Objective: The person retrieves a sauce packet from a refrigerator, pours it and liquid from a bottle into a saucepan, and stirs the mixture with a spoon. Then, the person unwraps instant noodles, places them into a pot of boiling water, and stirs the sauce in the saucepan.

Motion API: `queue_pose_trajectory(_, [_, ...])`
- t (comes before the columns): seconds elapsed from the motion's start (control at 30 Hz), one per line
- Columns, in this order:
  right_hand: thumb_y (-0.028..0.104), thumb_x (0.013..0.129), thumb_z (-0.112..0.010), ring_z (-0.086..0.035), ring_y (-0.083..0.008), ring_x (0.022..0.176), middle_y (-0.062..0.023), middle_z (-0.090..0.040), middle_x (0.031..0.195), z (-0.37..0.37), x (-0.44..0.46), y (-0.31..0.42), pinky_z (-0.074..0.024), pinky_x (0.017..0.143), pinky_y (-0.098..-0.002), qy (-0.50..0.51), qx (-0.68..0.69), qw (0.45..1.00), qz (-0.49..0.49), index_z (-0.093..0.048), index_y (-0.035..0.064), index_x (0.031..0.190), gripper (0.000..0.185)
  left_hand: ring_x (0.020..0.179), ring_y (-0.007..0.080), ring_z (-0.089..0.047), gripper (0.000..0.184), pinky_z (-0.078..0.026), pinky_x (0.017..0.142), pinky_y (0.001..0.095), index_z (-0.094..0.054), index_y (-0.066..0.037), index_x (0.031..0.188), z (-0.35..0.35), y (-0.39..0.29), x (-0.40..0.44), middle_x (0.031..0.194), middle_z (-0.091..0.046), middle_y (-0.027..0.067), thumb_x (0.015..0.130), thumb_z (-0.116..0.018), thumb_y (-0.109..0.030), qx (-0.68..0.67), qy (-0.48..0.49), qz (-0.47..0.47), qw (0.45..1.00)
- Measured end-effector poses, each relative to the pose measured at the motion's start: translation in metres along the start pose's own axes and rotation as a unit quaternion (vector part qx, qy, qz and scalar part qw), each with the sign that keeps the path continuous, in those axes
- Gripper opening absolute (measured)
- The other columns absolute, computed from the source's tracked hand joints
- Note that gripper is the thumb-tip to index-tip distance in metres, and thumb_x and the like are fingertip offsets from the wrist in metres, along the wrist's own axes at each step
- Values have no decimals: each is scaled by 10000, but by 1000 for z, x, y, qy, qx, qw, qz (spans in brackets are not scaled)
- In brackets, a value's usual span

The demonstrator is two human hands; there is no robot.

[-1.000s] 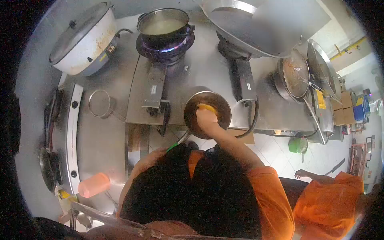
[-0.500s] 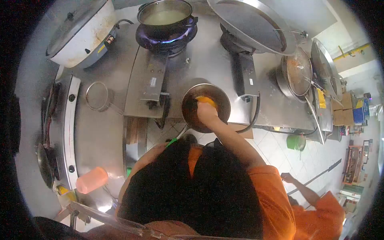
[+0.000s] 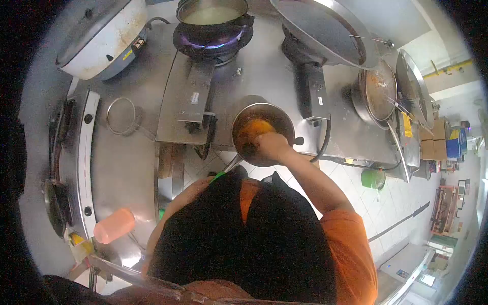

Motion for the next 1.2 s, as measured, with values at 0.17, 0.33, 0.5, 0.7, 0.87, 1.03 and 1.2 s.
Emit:
queue_pose_trajectory(0.17, [229,728,-563,-595,-319,732,-176,-606,803,-19,2,16,-483,635,-391,-14,-27,997,-69,-613,54,875,234,862,98,-484,328,-388,750,210,-462,-30,1143,9,6,2,994,-531,19,851,-455,-182,89,17,-57,994])
queue_pose_trajectory(0.33, [177,714,-552,-595,-307,710,-202,-594,807,-15,28,-24,-473,649,-401,0,154,980,-124,-608,32,861,214,855,97,-481,331,-383,747,210,-463,-25,1142,-3,-1,-4,985,-529,16,851,-453,-182,-20,-29,42,999])
queue_pose_trajectory(0.5, [178,746,-502,-598,-300,693,-186,-590,763,-3,14,2,-474,646,-404,-26,54,998,-23,-587,35,866,205,843,93,-473,327,-374,749,209,-474,-21,1129,8,12,5,973,-529,12,850,-460,-192,54,-8,-10,998])
queue_pose_trajectory(0.7, [130,734,-471,-601,-310,707,-175,-595,735,-5,12,35,-493,590,-394,-69,10,993,-98,-595,41,841,186,867,101,-473,334,-368,760,207,-475,-21,1129,-7,-11,-11,985,-531,25,853,-463,-208,149,-41,-22,988])
queue_pose_trajectory(0.87, [181,740,-487,-586,-313,753,-157,-599,789,6,32,-7,-468,683,-411,-122,127,984,-36,-624,95,792,170,872,108,-470,338,-360,770,210,-466,-21,1142,2,5,-3,989,-527,32,859,-453,-205,91,-36,-7,995])
queue_pose_trajectory(1.03, [134,759,-461,-618,-288,708,-155,-618,762,4,19,51,-503,605,-381,-77,-3,991,-108,-623,50,797,186,896,118,-456,344,-341,810,227,-464,-14,1143,2,2,-7,994,-522,34,862,-442,-211,88,-40,-5,995])
queue_pose_trajectory(1.2, [116,743,-463,-612,-307,713,-166,-613,754,14,25,40,-501,620,-385,-85,45,992,-84,-620,43,803,184,920,133,-452,347,-328,831,241,-473,-13,1135,-6,-17,-15,1012,-522,34,858,-448,-221,206,-50,-1,977])
Point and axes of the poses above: each hand's wrist, its own x-axis towards the middle knuckle, its own z-axis out of the back of the hand, y = z × x, the point moved 2 cm from there along x, towards the middle knuckle
